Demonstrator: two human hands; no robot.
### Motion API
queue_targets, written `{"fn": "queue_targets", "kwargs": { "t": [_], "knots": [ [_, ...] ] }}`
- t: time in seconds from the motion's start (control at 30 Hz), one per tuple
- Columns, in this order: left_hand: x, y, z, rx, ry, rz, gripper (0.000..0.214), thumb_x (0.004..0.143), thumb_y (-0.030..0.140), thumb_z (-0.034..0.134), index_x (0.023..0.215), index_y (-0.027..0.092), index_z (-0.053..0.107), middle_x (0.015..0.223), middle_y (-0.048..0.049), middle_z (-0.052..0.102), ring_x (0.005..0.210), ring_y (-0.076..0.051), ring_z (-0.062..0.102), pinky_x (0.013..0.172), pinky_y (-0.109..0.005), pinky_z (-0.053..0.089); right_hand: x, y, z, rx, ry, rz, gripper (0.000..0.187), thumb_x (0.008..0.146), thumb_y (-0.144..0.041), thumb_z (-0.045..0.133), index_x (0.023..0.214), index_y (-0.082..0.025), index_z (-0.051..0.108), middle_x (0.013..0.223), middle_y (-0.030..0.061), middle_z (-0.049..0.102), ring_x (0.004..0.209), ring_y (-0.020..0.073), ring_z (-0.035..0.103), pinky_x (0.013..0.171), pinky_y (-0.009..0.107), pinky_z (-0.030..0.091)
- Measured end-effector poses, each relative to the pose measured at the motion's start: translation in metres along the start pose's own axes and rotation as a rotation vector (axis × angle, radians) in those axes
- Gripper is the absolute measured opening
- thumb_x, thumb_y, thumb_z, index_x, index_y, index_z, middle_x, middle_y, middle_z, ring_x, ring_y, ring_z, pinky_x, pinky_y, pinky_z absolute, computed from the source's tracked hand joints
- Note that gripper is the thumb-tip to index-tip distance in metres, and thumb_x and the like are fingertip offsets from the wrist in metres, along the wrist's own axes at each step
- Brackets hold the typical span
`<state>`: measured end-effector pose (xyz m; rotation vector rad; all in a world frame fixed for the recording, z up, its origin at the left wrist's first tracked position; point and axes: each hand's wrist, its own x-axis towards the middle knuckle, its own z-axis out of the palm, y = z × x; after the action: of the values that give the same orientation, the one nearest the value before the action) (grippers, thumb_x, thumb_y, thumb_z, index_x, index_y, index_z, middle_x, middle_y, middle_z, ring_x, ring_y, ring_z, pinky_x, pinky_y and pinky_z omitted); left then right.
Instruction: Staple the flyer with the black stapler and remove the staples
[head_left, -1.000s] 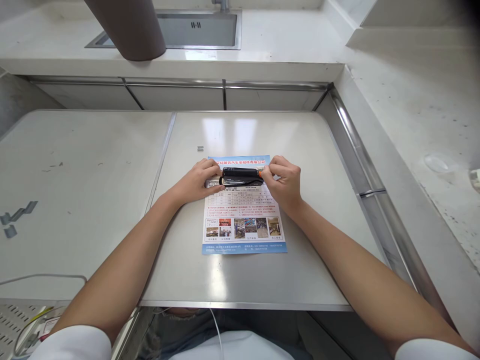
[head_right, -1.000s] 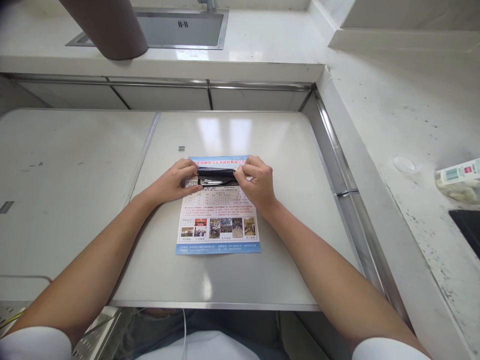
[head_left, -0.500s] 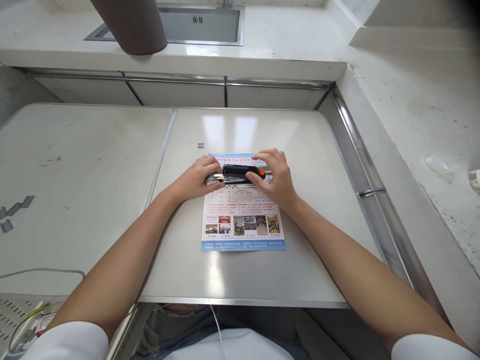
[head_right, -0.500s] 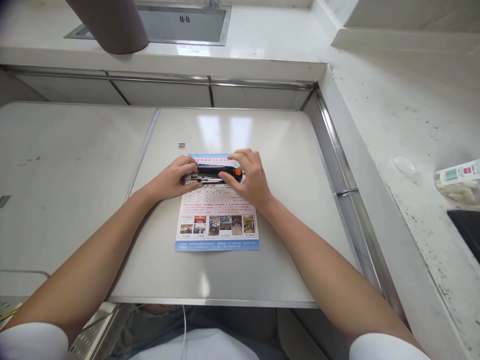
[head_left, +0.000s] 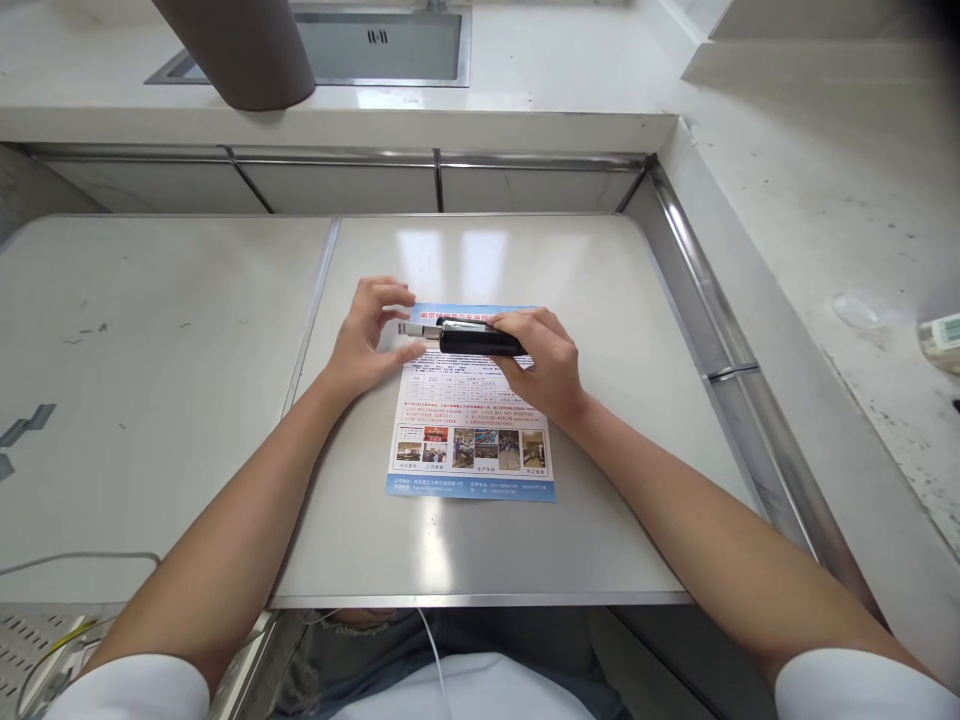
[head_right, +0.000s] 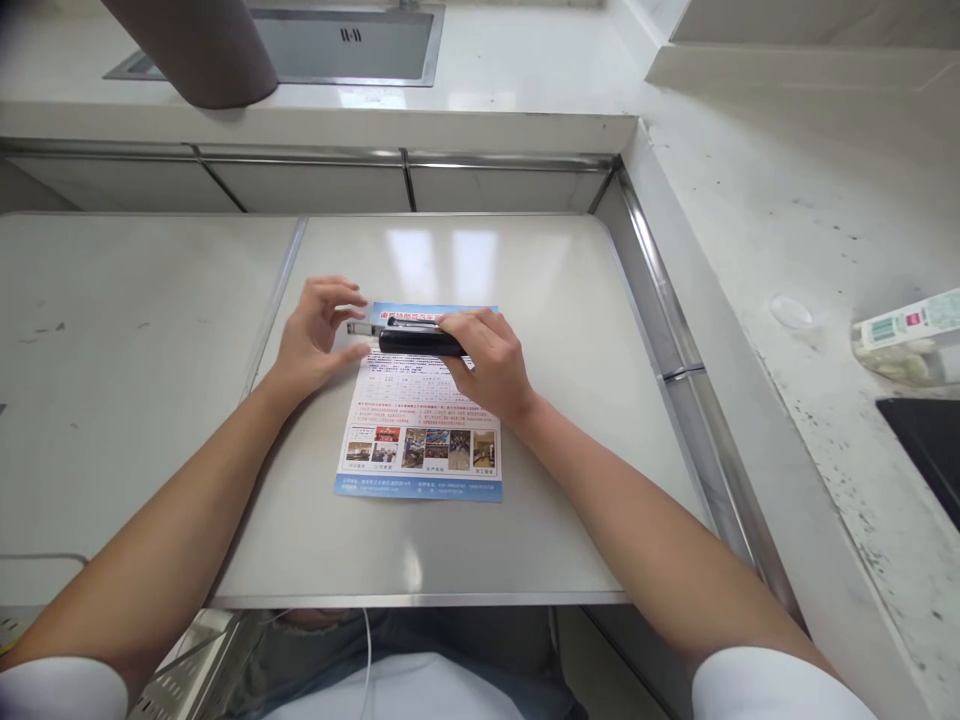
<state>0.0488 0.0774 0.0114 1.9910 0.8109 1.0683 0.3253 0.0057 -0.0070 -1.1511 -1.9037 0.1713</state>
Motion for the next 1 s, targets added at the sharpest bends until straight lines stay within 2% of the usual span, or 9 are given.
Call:
{"fn": "queue_targets", "kwargs": {
  "t": [0.07,0.1,0.17,0.27,0.43,0.63,0.77,0.87,1.0],
  "knots": [
    [0.002,0.001,0.002,-0.249,0.096,-0.099,0.05,0.088,0.063,0.076,0.125,0.031,0.064,0.145,-0.0091,0.055,0.132,-0.03,0.06,0.108,-0.045,0.056,-0.002,-0.001,-0.001,-0.053,0.062,-0.035,0.02,0.103,-0.027,0.056,0.118,-0.032,0.066,0.125,0.0045,0.076,0.118,0.0294,0.065,0.103,0.055,0.051],
    [0.002,0.002,0.004,-0.371,0.095,-0.173,0.048,0.093,0.065,0.069,0.125,0.03,0.066,0.146,-0.0098,0.057,0.131,-0.029,0.062,0.108,-0.045,0.057,-0.002,-0.002,-0.002,-0.082,0.066,-0.062,0.02,0.103,-0.026,0.054,0.118,-0.033,0.066,0.126,0.0035,0.076,0.119,0.0291,0.065,0.103,0.055,0.049],
    [0.003,0.005,0.006,-0.565,0.016,-0.344,0.05,0.099,0.067,0.059,0.122,0.024,0.07,0.141,-0.0133,0.063,0.127,-0.03,0.066,0.105,-0.045,0.059,-0.003,-0.004,-0.002,-0.13,0.035,-0.139,0.022,0.105,-0.023,0.052,0.116,-0.034,0.067,0.127,0.0008,0.076,0.119,0.0274,0.065,0.105,0.054,0.048],
    [0.002,0.008,0.007,-0.701,-0.126,-0.529,0.045,0.101,0.056,0.064,0.12,0.017,0.075,0.131,-0.0152,0.071,0.123,-0.028,0.069,0.104,-0.04,0.061,-0.003,-0.007,-0.001,-0.195,0.007,-0.272,0.024,0.107,-0.018,0.049,0.111,-0.033,0.069,0.121,-0.002,0.078,0.114,0.023,0.067,0.104,0.048,0.048],
    [-0.002,0.004,0.003,-0.822,-0.191,-0.636,0.037,0.102,0.043,0.067,0.123,0.014,0.076,0.129,-0.0148,0.075,0.121,-0.027,0.072,0.107,-0.035,0.06,-0.003,-0.009,0.003,-0.366,0.135,-0.464,0.018,0.105,-0.015,0.059,0.105,-0.031,0.068,0.12,-0.0062,0.079,0.111,0.0171,0.066,0.101,0.042,0.048],
    [-0.002,-0.001,-0.002,-0.872,-0.145,-0.724,0.035,0.103,0.032,0.064,0.127,0.009,0.075,0.13,-0.0186,0.076,0.124,-0.028,0.073,0.109,-0.032,0.06,-0.002,-0.01,0.001,-0.487,0.2,-0.579,0.016,0.101,-0.014,0.069,0.099,-0.031,0.068,0.119,-0.0065,0.079,0.112,0.0159,0.065,0.099,0.037,0.048],
    [-0.001,-0.001,-0.002,-0.847,-0.115,-0.737,0.029,0.102,0.025,0.063,0.12,0.007,0.077,0.126,-0.0204,0.077,0.124,-0.03,0.073,0.109,-0.034,0.061,-0.003,-0.01,0.001,-0.512,0.187,-0.554,0.016,0.102,-0.015,0.067,0.101,-0.032,0.067,0.122,-0.0076,0.078,0.112,0.0162,0.064,0.098,0.037,0.047],
    [0.0,-0.002,-0.002,-0.838,-0.07,-0.726,0.025,0.1,0.017,0.064,0.118,0.006,0.076,0.129,-0.0219,0.075,0.127,-0.029,0.072,0.113,-0.034,0.058,-0.003,-0.007,0.002,-0.451,0.185,-0.418,0.018,0.104,-0.014,0.059,0.105,-0.03,0.066,0.119,-0.0052,0.078,0.11,0.0192,0.064,0.097,0.04,0.046],
    [0.004,-0.006,-0.004,-0.816,0.162,-0.665,0.018,0.1,0.007,0.059,0.11,0.009,0.073,0.13,-0.0186,0.074,0.132,-0.026,0.069,0.114,-0.031,0.057,-0.003,-0.001,0.002,-0.34,0.216,-0.228,0.024,0.103,-0.011,0.051,0.109,-0.029,0.065,0.113,-0.0003,0.078,0.109,0.0238,0.064,0.097,0.046,0.045]
  ]
}}
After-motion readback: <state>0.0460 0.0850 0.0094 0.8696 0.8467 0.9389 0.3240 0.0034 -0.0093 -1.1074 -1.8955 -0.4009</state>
